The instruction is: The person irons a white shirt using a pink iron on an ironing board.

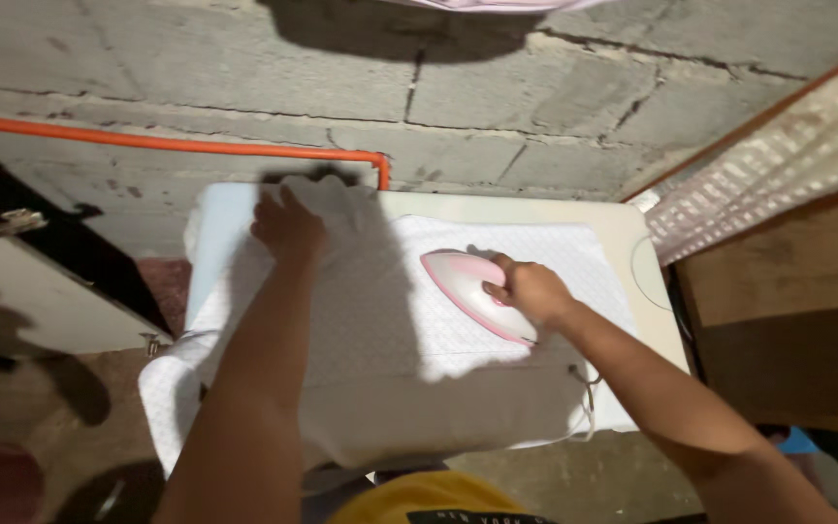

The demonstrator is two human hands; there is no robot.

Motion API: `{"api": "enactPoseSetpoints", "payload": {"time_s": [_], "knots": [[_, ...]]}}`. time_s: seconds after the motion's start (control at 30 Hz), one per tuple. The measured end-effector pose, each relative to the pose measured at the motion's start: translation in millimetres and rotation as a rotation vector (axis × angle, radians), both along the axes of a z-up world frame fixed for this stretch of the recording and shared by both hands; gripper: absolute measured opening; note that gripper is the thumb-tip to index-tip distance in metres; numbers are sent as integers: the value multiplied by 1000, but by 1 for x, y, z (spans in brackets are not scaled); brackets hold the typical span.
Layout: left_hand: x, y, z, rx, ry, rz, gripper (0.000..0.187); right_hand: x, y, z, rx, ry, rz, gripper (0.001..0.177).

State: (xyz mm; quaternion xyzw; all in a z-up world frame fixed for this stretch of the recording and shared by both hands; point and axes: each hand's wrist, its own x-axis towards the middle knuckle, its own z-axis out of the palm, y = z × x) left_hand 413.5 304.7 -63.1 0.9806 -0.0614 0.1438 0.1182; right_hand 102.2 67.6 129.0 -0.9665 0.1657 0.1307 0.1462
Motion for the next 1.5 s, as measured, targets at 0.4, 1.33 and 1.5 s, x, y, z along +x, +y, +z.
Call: {"api": "enactPoseSetpoints", "payload": {"time_s": [0.4, 1.33, 1.5], "knots": [[38, 49, -6, -283, 413, -116, 39, 45, 54, -1, 13, 77, 12, 53], [33, 57, 8, -469, 435, -198, 32, 84, 81, -42, -98, -33, -374, 46], [46, 80, 7, -520, 664, -318, 61, 65, 121, -7, -40, -15, -91, 50]]}}
